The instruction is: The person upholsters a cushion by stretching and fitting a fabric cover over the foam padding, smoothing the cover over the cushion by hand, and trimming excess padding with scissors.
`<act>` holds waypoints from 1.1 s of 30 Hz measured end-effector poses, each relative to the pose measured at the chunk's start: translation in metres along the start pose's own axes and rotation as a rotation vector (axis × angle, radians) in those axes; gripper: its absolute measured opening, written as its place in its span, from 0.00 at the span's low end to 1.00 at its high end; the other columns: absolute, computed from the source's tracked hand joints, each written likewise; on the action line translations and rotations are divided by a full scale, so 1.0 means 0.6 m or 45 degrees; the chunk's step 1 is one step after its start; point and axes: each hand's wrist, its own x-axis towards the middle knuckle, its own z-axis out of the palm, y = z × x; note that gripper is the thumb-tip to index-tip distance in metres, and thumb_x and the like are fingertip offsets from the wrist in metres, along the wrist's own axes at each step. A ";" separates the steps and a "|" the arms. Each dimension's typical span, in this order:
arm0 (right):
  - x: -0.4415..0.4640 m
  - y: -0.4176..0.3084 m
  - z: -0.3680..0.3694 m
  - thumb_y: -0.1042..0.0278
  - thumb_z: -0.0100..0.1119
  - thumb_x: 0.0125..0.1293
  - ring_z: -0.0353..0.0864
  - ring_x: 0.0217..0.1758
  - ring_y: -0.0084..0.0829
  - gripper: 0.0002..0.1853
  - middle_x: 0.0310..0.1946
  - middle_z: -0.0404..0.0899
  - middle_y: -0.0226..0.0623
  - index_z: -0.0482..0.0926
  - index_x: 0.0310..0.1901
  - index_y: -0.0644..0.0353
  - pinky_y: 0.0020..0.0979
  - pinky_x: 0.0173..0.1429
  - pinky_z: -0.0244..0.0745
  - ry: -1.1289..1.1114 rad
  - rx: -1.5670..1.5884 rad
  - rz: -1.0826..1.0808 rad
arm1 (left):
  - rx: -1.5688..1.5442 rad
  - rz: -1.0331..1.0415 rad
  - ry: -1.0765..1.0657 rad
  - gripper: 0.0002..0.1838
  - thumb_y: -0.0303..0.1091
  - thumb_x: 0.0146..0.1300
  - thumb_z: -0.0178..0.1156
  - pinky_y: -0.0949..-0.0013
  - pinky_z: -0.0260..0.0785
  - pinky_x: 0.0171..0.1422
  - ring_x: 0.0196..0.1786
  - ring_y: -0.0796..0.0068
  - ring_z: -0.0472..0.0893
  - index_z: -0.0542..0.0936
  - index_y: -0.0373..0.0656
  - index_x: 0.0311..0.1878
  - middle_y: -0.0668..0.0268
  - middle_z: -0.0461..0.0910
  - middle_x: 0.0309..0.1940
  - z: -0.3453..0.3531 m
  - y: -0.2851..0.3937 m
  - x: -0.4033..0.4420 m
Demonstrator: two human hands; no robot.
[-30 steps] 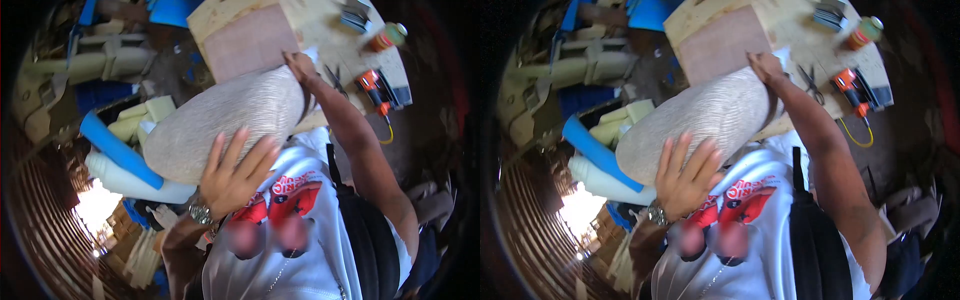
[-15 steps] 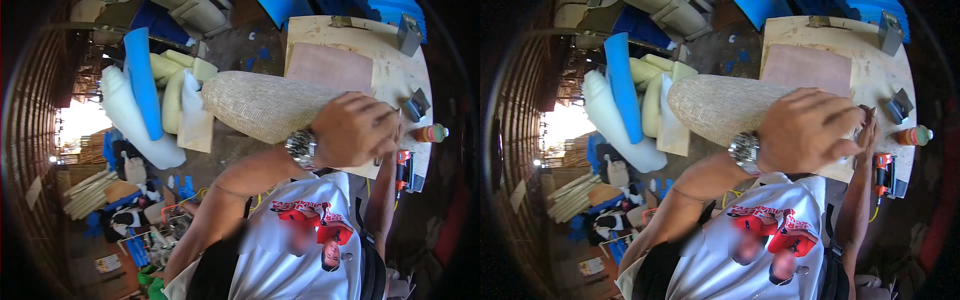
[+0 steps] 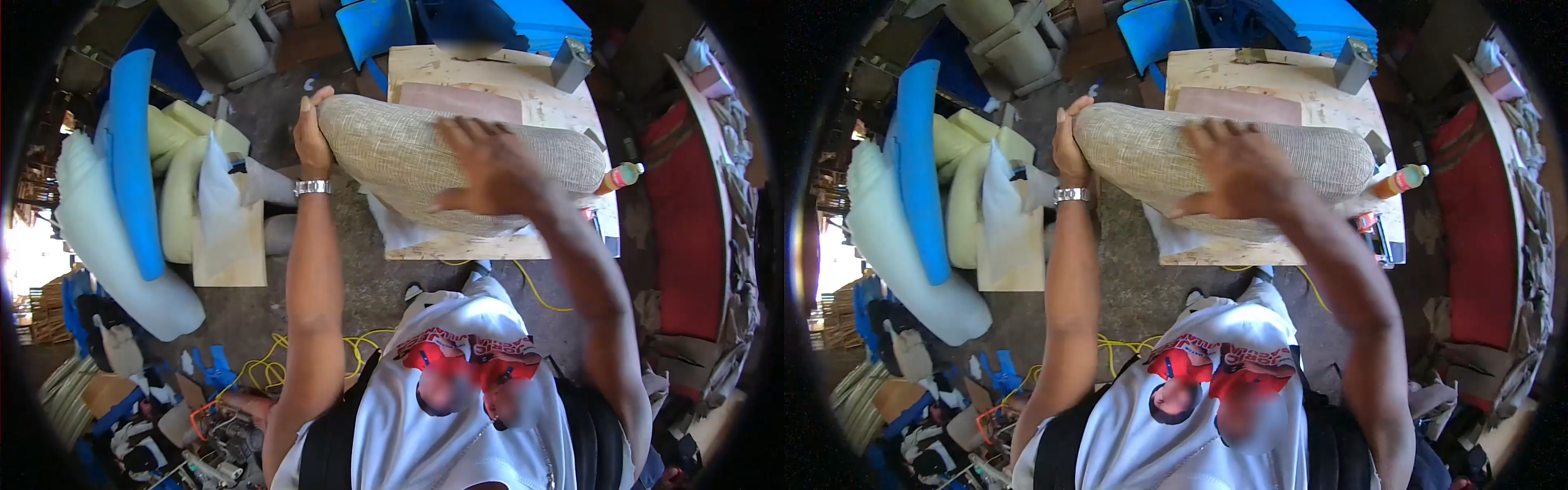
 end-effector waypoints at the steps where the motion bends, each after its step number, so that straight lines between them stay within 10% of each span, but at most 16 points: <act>1: 0.031 -0.042 0.014 0.29 0.66 0.51 0.72 0.66 0.51 0.51 0.65 0.68 0.55 0.65 0.67 0.62 0.44 0.69 0.66 0.007 -0.070 -0.009 | -0.276 0.043 0.136 0.34 0.55 0.78 0.33 0.60 0.64 0.70 0.63 0.64 0.74 0.72 0.33 0.65 0.55 0.76 0.61 0.009 -0.018 -0.012; 5: 0.117 -0.094 0.045 0.33 0.69 0.50 0.68 0.69 0.52 0.53 0.69 0.63 0.57 0.61 0.72 0.58 0.45 0.73 0.63 0.069 0.076 -0.272 | -0.648 -0.436 0.352 0.32 0.55 0.78 0.30 0.63 0.62 0.70 0.63 0.66 0.73 0.70 0.39 0.66 0.58 0.74 0.61 0.043 -0.029 -0.093; 10: 0.197 -0.051 0.021 0.38 0.65 0.57 0.68 0.70 0.53 0.48 0.71 0.60 0.57 0.58 0.73 0.55 0.45 0.71 0.66 -0.328 0.539 -0.029 | -0.572 -0.246 0.516 0.33 0.55 0.78 0.28 0.62 0.64 0.68 0.61 0.64 0.75 0.70 0.39 0.66 0.57 0.75 0.60 0.080 -0.119 -0.129; 13: 0.165 -0.093 0.053 0.43 0.68 0.55 0.62 0.74 0.48 0.48 0.71 0.60 0.53 0.58 0.73 0.56 0.51 0.72 0.62 0.024 -0.115 -0.289 | -0.171 -0.142 0.745 0.33 0.53 0.78 0.25 0.62 0.66 0.67 0.61 0.63 0.76 0.70 0.39 0.66 0.56 0.75 0.61 0.116 -0.091 -0.137; 15: 0.148 -0.113 0.065 0.50 0.65 0.58 0.59 0.75 0.44 0.43 0.71 0.59 0.50 0.59 0.73 0.54 0.51 0.74 0.57 0.136 -0.289 -0.343 | -0.767 -0.123 0.768 0.33 0.52 0.78 0.24 0.62 0.67 0.66 0.61 0.62 0.76 0.71 0.38 0.65 0.56 0.75 0.62 0.127 -0.117 -0.140; 19: 0.134 -0.125 0.106 0.61 0.56 0.64 0.55 0.77 0.43 0.36 0.72 0.60 0.48 0.58 0.73 0.57 0.52 0.77 0.52 0.197 -0.621 -0.615 | 0.383 -0.074 0.783 0.29 0.51 0.78 0.32 0.62 0.70 0.61 0.57 0.63 0.79 0.74 0.38 0.63 0.58 0.79 0.57 0.123 -0.216 -0.154; 21: 0.111 -0.110 0.222 0.69 0.48 0.66 0.56 0.77 0.45 0.32 0.71 0.61 0.48 0.59 0.73 0.62 0.50 0.76 0.54 0.264 -1.525 -0.889 | 0.572 -0.091 0.733 0.28 0.50 0.78 0.35 0.62 0.70 0.60 0.55 0.63 0.80 0.74 0.39 0.63 0.58 0.80 0.55 0.092 -0.227 -0.185; 24: 0.064 -0.008 0.443 0.71 0.43 0.69 0.55 0.78 0.42 0.30 0.73 0.59 0.46 0.60 0.72 0.65 0.42 0.77 0.54 -0.261 0.097 -0.424 | -0.596 -0.627 0.623 0.31 0.54 0.76 0.42 0.66 0.71 0.58 0.50 0.67 0.82 0.75 0.34 0.62 0.58 0.82 0.53 -0.014 -0.165 -0.234; 26: 0.009 0.006 0.504 0.74 0.41 0.69 0.54 0.78 0.41 0.29 0.76 0.51 0.47 0.60 0.72 0.67 0.37 0.79 0.52 -0.582 0.446 0.131 | -0.440 -0.731 0.763 0.38 0.64 0.73 0.39 0.64 0.66 0.63 0.58 0.66 0.80 0.73 0.37 0.64 0.58 0.79 0.58 -0.089 -0.138 -0.328; 29: -0.118 0.087 0.644 0.75 0.43 0.65 0.54 0.78 0.45 0.27 0.74 0.57 0.51 0.69 0.68 0.63 0.38 0.80 0.47 -0.719 0.154 0.020 | -0.342 -0.801 1.116 0.37 0.63 0.74 0.38 0.64 0.68 0.63 0.56 0.66 0.80 0.74 0.36 0.63 0.57 0.80 0.57 -0.171 -0.151 -0.497; 31: -0.123 0.025 0.508 0.61 0.48 0.63 0.63 0.74 0.39 0.21 0.59 0.78 0.45 0.82 0.54 0.56 0.36 0.75 0.58 -1.537 -0.734 -0.533 | -0.278 -0.814 1.206 0.36 0.61 0.75 0.36 0.64 0.69 0.61 0.55 0.66 0.81 0.75 0.36 0.62 0.56 0.80 0.57 -0.189 -0.137 -0.531; 33: -0.219 0.098 0.591 0.58 0.48 0.63 0.77 0.62 0.44 0.21 0.54 0.80 0.49 0.82 0.52 0.58 0.41 0.64 0.72 -1.937 -0.190 -0.112 | 0.070 -0.684 1.121 0.36 0.60 0.76 0.34 0.61 0.67 0.65 0.61 0.64 0.77 0.76 0.36 0.61 0.55 0.79 0.58 -0.167 -0.073 -0.500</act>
